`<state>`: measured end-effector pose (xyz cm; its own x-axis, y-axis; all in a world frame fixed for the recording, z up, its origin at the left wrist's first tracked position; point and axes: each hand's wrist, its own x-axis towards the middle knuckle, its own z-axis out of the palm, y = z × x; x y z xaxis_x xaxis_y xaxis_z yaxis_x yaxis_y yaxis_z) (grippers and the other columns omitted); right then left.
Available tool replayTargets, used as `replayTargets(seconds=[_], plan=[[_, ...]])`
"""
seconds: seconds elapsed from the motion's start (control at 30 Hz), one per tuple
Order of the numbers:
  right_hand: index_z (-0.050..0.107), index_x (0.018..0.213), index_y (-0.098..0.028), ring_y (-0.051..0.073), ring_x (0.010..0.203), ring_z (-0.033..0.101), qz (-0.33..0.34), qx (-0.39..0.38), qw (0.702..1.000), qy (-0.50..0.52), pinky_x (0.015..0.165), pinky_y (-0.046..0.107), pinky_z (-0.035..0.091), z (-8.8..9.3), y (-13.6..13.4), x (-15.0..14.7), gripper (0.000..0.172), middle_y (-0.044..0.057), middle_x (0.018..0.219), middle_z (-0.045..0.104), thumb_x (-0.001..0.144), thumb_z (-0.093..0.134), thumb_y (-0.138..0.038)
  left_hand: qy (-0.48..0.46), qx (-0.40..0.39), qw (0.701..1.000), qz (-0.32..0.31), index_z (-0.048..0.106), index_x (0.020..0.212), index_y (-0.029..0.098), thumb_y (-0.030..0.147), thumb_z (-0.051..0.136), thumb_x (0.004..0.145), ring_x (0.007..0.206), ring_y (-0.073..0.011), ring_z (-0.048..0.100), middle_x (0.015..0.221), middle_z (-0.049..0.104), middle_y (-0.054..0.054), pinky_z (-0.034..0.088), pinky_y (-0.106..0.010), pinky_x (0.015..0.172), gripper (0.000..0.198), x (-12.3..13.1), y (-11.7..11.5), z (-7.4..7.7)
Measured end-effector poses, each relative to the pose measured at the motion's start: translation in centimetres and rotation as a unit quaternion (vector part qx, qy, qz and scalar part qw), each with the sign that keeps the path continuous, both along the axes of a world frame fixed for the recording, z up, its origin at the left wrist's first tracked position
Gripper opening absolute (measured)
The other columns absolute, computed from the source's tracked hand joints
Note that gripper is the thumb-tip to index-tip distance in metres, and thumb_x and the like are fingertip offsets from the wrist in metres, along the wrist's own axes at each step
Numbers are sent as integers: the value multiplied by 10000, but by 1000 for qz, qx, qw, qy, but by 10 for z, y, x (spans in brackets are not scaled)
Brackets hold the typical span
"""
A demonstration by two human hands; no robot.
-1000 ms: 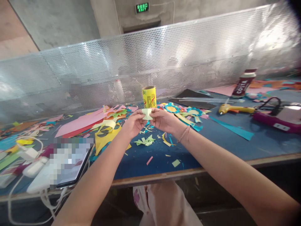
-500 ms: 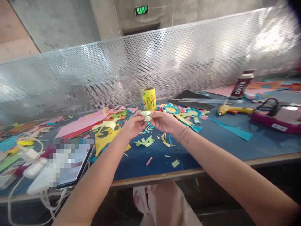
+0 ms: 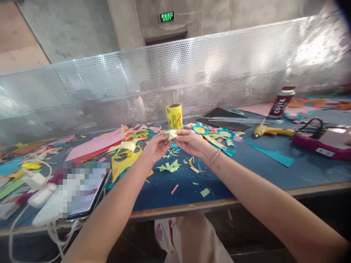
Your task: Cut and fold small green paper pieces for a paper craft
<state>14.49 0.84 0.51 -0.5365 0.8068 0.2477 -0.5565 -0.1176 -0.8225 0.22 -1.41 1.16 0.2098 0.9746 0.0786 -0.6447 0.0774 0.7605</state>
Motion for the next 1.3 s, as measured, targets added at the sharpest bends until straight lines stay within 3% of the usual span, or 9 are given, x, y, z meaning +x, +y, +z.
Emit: replayTargets(seconds=[0.13,0.33,0.43,0.53,0.6,0.77,1.1,1.3], plan=[[653,760,-150,61,690,603,-37,2,999,0,739,162,492,-4,2,-3,123,1,705,652,678,634,-60,7,-11,1000,1,565,713,112,11,582,663,572,-40,536,641,572,11,472,-174,623,114,1,0,-1],[634,656,-150,45,558,547,-65,-24,998,6,577,153,476,-4,2,-4,74,-17,630,620,639,684,-99,24,-4,1000,5,551,668,124,34,603,655,598,-48,552,629,572,16,475,-193,673,104,3,2,-5],[617,644,-152,49,536,530,-70,-37,997,11,549,163,466,-5,2,-3,84,-18,610,603,641,682,-98,90,49,993,62,561,697,133,58,625,641,634,-65,566,666,586,11,464,-219,695,113,5,3,-7],[601,639,-152,50,530,517,-68,-60,996,21,539,165,459,-6,3,-3,90,-20,588,585,654,661,-86,190,163,948,199,599,774,160,114,661,641,698,-81,571,777,618,-4,444,-227,715,154,6,1,-7],[601,655,-153,53,541,516,-60,-72,995,27,544,166,457,-6,3,-3,82,-18,591,583,666,640,-82,249,225,907,256,628,809,177,185,660,672,755,-103,576,831,634,-22,437,-235,739,141,6,-2,-6],[601,694,-145,55,582,530,-45,-67,996,30,556,155,454,-7,0,-4,72,-10,615,584,670,625,-82,325,282,858,280,671,778,188,283,624,720,781,-140,584,818,651,-42,440,-265,766,121,4,-8,-4],[576,680,-148,41,576,536,-61,-37,997,20,564,144,453,-4,-7,-9,90,-22,618,575,672,664,-137,294,246,876,292,661,719,201,278,649,691,693,-139,586,717,650,-14,456,-269,701,83,6,-10,-6],[590,672,-154,38,553,529,-62,-36,997,24,557,148,455,-6,-9,-12,87,-32,612,580,660,671,-123,298,257,866,310,674,738,194,264,641,696,681,-144,596,718,658,-27,457,-273,690,88,8,-12,-5]])
